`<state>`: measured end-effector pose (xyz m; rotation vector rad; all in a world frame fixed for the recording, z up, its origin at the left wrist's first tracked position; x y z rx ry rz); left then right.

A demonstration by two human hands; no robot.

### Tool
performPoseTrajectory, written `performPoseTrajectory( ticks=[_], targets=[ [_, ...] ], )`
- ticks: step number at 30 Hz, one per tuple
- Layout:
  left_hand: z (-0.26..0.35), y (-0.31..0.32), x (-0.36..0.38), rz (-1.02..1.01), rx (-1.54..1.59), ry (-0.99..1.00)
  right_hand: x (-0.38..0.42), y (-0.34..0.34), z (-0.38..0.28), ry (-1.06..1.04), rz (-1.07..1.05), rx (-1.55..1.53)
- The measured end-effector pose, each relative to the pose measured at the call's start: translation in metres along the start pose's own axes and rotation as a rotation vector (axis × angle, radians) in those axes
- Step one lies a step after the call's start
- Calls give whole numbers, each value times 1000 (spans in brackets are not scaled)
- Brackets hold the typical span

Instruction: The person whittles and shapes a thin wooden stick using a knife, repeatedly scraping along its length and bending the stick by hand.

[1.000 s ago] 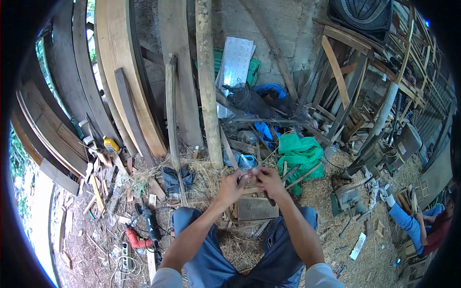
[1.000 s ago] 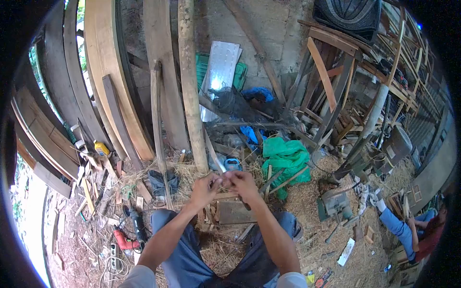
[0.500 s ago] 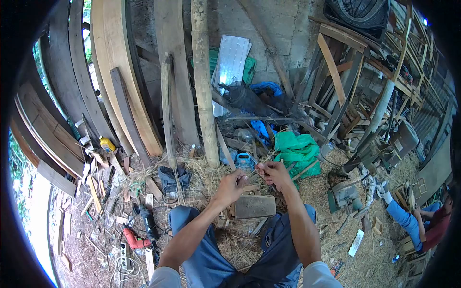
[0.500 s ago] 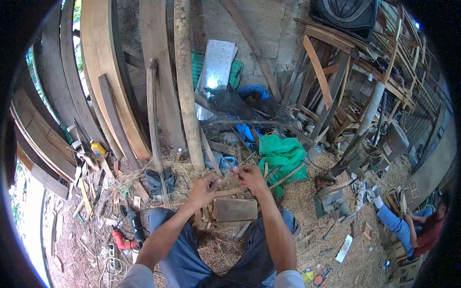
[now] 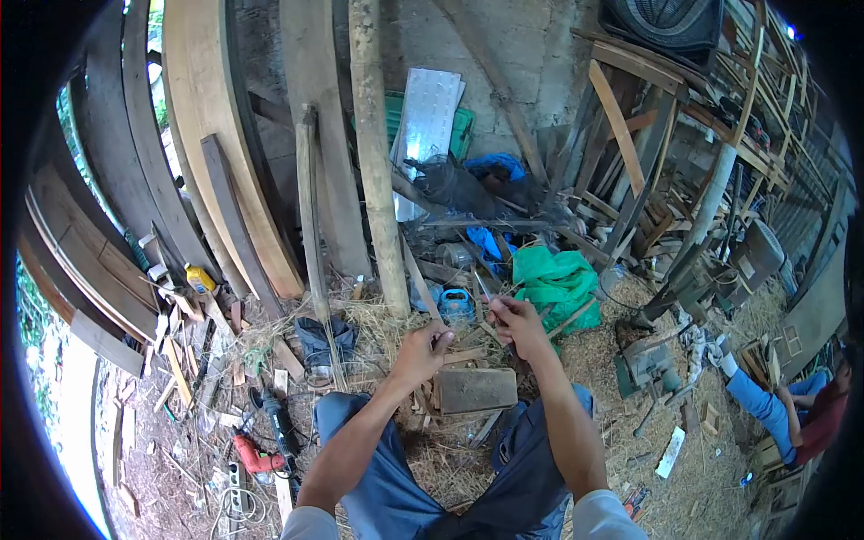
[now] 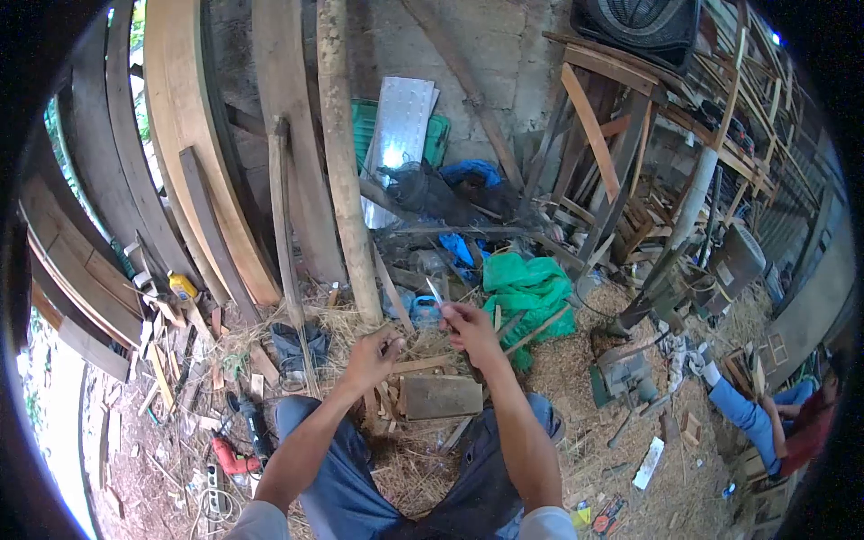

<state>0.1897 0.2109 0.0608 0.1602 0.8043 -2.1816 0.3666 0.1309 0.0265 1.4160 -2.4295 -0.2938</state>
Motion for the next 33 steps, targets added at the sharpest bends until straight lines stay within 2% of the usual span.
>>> performPoseTrajectory(
  ticks=[5, 8, 10, 12, 14, 17, 18, 19, 23, 26, 28, 30, 32, 33],
  targets=[
    [3, 6, 1, -38, 21, 54, -3, -7, -3, 83, -52, 40],
    [5, 7, 5, -34, 71, 92, -7, -30, -5, 75, -9, 5],
    [6, 3, 6, -40, 101, 93, -8, -57, -17, 20, 112, 46],
    [15, 3, 8, -76, -1, 130, -13, -72, -16, -5, 61, 3],
    [1, -10, 8, -45, 12, 87, -17, -142, -21, -120, 406, -111],
    [-17, -32, 5, 49, 15, 29, -3, -156, -38, -209, 430, -85],
    [-20, -37, 2, 107, 38, 8, -1, -145, -43, -221, 422, -81],
    [-19, -35, 2, 124, 3, -16, 2, -119, -39, -190, 327, -54],
    [-17, -15, 2, 111, -34, -29, 6, -20, -4, -85, 87, 62],
    [1, -2, 0, 136, -31, 85, 13, 41, 18, -19, -119, 121],
    [-1, 4, -2, 103, 9, 17, 9, 53, 28, -36, -157, 140],
    [3, 4, -2, 114, 39, 41, 6, 57, 32, -44, -205, 165],
    [4, 3, -1, 127, 75, 63, 0, 38, 25, -33, -129, 93],
    [3, 3, -1, 120, 59, 58, -8, 25, 21, -95, -46, 123]
  ],
)
Point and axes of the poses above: each hand's wrist, its own x-axis away from the middle knuckle, its own y-axis out of the palm, z = x × y, the point moved 9 cm from there along -x, towards the middle knuckle, and after that the axes turned 2 degrees about y, right-handed, at the moved point
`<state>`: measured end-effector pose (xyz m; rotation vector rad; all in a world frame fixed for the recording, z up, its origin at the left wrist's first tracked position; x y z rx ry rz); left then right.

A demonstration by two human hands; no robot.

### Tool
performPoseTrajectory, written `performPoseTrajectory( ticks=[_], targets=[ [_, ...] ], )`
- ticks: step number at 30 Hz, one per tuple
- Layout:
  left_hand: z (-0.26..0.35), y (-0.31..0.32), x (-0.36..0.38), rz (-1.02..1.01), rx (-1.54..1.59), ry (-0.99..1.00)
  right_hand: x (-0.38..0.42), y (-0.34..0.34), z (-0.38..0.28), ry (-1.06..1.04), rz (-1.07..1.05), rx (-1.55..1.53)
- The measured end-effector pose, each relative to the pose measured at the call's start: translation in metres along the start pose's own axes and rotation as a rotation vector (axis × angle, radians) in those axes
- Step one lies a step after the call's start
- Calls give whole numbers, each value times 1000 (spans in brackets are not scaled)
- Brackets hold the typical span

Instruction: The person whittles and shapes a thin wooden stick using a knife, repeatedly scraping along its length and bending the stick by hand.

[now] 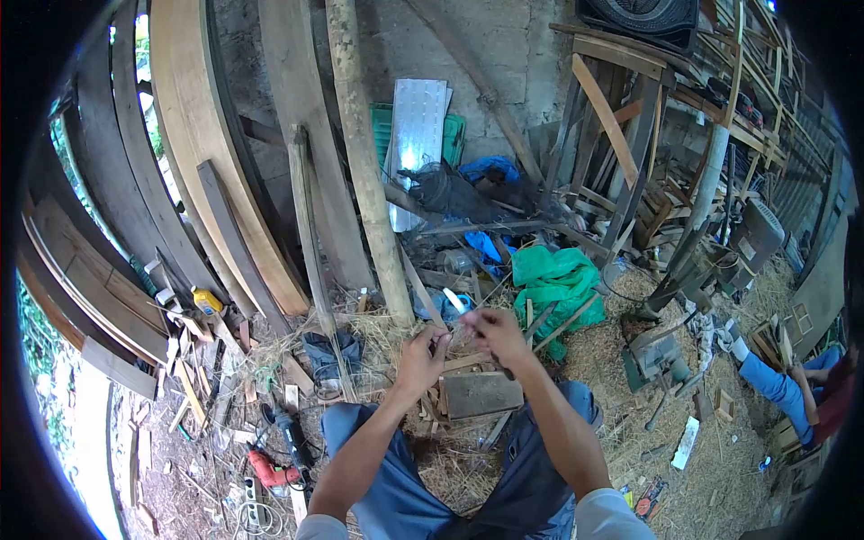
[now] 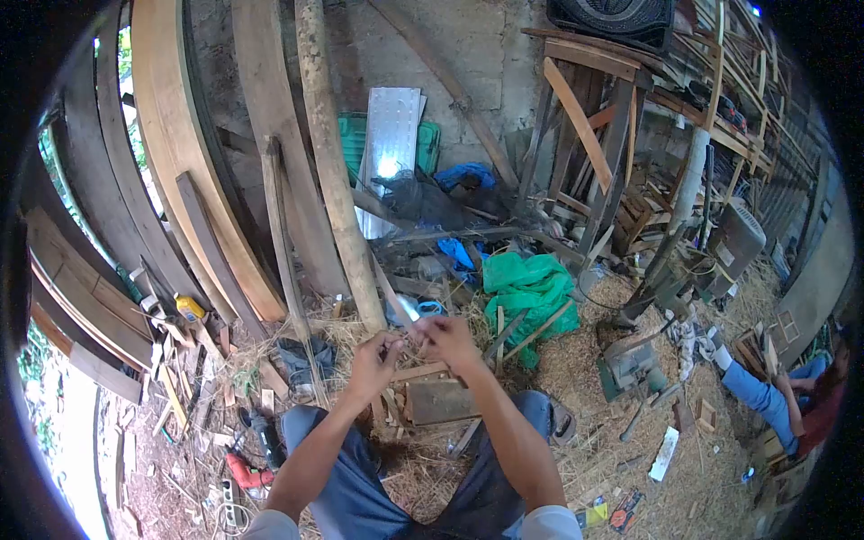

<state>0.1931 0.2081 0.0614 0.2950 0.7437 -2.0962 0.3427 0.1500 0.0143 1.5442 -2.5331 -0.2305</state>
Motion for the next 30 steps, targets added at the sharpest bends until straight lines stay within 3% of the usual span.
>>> performPoseTrajectory(
  ticks=[6, 10, 12, 15, 22, 30],
  targets=[
    [6, -2, 5, -36, -61, 13, 2, -38, -21, 45, 19, -190],
    [1, 3, 5, -36, -26, -35, 11, -19, -18, 23, 39, -94],
    [1, 5, 4, -25, -26, -35, 17, 8, -9, 74, -71, 10],
    [-1, 6, 3, -12, 25, -42, 18, 29, 5, 115, -145, -78],
    [20, 1, 0, 43, -64, 76, 6, 10, -15, 67, -99, -85],
    [19, 6, 1, -16, -52, -10, 8, -3, -14, 105, -39, -62]
  ],
)
Point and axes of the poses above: each hand's wrist, its own x-axis away from the middle knuckle, its own y-axis out of the palm, z = x × y, the point moved 9 cm from there along -x, towards the middle knuckle, and after that the axes turned 2 degrees about y, right-handed, at the moved point
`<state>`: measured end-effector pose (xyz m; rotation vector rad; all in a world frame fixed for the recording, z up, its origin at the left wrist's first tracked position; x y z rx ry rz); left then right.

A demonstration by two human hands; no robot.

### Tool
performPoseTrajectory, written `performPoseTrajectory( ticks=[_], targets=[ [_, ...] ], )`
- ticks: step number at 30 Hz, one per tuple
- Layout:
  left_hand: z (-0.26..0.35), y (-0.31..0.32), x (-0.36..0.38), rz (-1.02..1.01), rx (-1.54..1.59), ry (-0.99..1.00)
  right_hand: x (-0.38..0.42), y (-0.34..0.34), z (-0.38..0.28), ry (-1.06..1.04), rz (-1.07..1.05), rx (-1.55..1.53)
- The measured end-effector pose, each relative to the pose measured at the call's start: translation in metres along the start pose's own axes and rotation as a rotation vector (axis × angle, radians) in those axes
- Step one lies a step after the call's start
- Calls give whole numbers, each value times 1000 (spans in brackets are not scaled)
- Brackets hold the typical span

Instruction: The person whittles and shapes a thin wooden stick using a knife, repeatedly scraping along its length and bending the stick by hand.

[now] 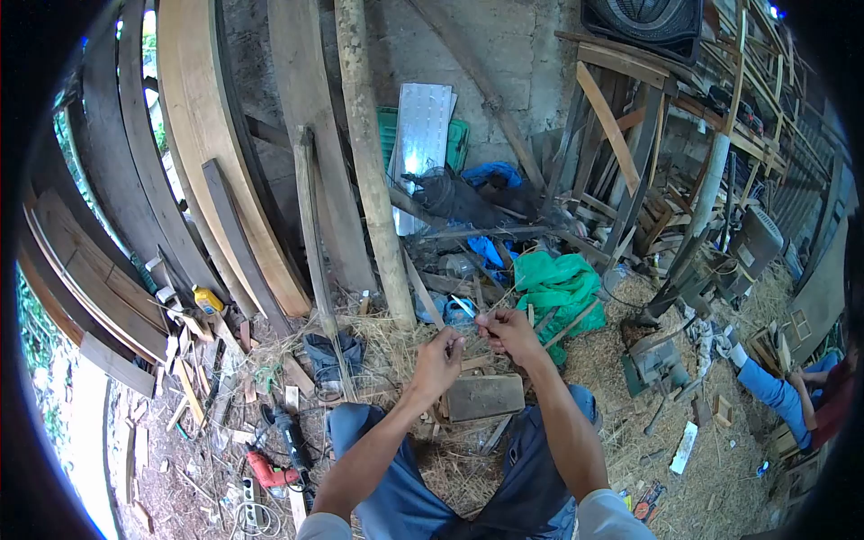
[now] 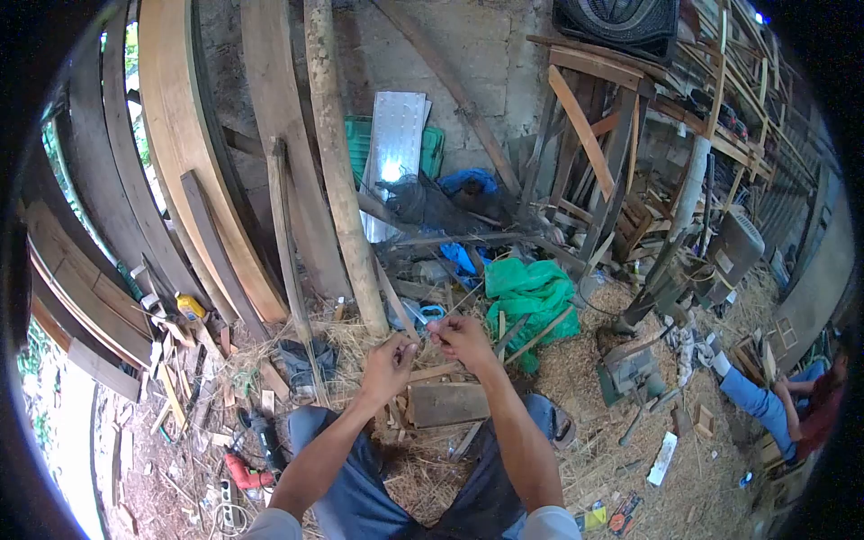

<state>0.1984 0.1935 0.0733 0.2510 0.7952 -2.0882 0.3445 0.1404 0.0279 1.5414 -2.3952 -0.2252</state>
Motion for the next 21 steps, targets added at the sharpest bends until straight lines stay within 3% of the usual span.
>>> performPoseTrajectory(
  ticks=[2, 5, 9, 11, 13, 17, 18, 21],
  targets=[
    [-7, 2, 1, 11, 23, 7, 0, 4, 8, -14, 9, 221],
    [-18, -1, 0, 31, 19, -3, 3, 18, 17, -52, 0, 247],
    [-19, -11, 6, 39, 21, -18, -13, -39, -15, -118, 157, 19],
    [-12, -11, 2, 36, 29, -27, -6, -26, 0, -92, 160, 7],
    [-7, -9, -1, 20, 8, 1, 6, 17, 12, 4, -9, 110],
    [-11, -10, 4, 5, 16, 20, -18, -38, 9, -30, 151, -66],
    [-9, -11, 4, 8, 22, 29, -13, -37, -8, -62, 100, -132],
    [-2, -11, 1, 4, 6, 17, -3, -31, 3, 37, 165, -12]
  ],
)
Point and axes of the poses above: each hand's wrist, its own x-axis away from the middle knuckle, its own y-axis out of the palm, z = x × y, the point moved 9 cm from there along -x, towards the middle knuckle, and after that the axes turned 2 degrees about y, right-handed, at the moved point
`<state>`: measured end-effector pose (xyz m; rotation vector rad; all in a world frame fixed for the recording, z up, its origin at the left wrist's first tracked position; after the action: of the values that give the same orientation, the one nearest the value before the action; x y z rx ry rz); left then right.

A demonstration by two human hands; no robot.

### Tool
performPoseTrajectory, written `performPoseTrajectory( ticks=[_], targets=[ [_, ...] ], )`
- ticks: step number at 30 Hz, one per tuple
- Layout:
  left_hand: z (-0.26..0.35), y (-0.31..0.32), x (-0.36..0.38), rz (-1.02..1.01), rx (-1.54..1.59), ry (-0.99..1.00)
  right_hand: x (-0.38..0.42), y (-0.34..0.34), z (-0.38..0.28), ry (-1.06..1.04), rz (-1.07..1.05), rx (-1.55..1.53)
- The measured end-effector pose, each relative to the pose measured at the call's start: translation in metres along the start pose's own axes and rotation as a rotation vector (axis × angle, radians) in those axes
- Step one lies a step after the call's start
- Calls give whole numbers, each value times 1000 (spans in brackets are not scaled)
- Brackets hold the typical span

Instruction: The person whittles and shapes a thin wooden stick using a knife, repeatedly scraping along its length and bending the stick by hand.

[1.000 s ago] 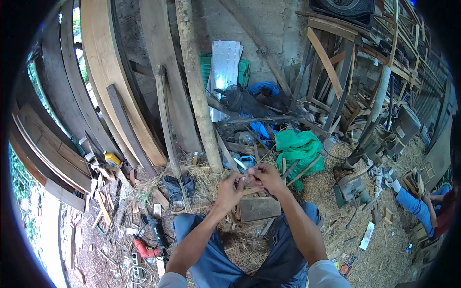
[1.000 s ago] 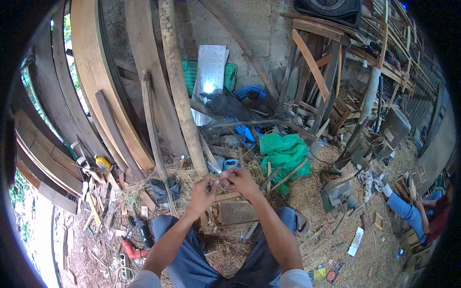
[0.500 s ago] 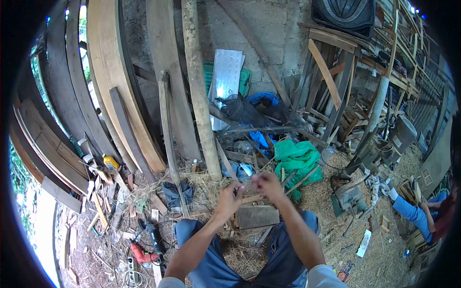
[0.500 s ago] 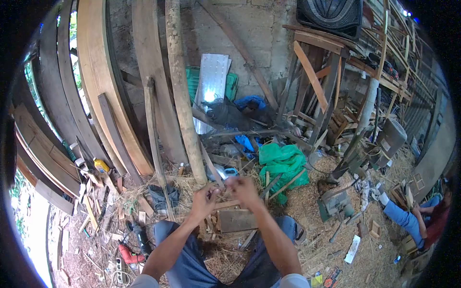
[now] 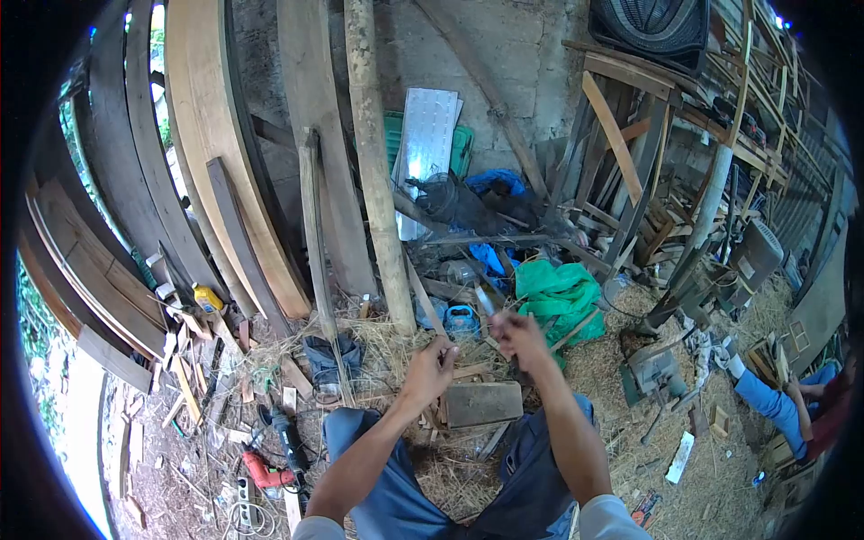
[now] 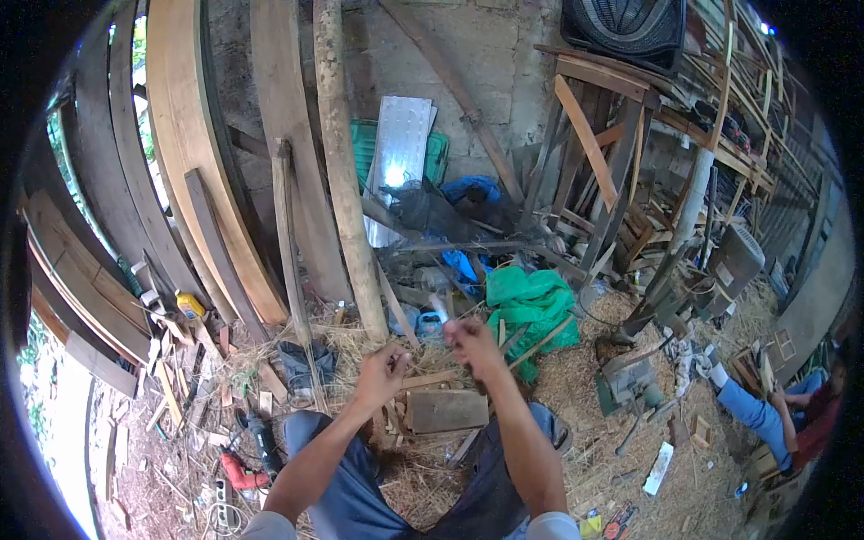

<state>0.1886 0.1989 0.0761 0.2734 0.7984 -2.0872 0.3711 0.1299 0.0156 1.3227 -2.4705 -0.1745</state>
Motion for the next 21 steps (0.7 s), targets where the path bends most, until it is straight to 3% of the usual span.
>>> performPoseTrajectory(
  ticks=[5, 16, 19, 21],
  targets=[
    [-7, 3, 2, -13, 31, 11, 8, 38, 19, 81, -202, -2],
    [-10, 11, -1, -73, 45, -117, 7, 33, 1, -10, -203, 57],
    [-9, 7, -1, -63, 62, -91, 18, 47, 5, -117, -178, 312],
    [-11, 5, 0, -51, 71, -74, 15, 44, 2, -111, -117, 272]
  ],
)
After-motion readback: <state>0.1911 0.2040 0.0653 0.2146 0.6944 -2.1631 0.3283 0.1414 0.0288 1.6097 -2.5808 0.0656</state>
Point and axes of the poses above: each hand's wrist, its own x-axis away from the middle knuckle, its own y-axis out of the palm, z = x × y, the point moved 9 cm from there along -x, towards the middle knuckle, and after that the axes turned 2 degrees about y, right-handed, at the moved point
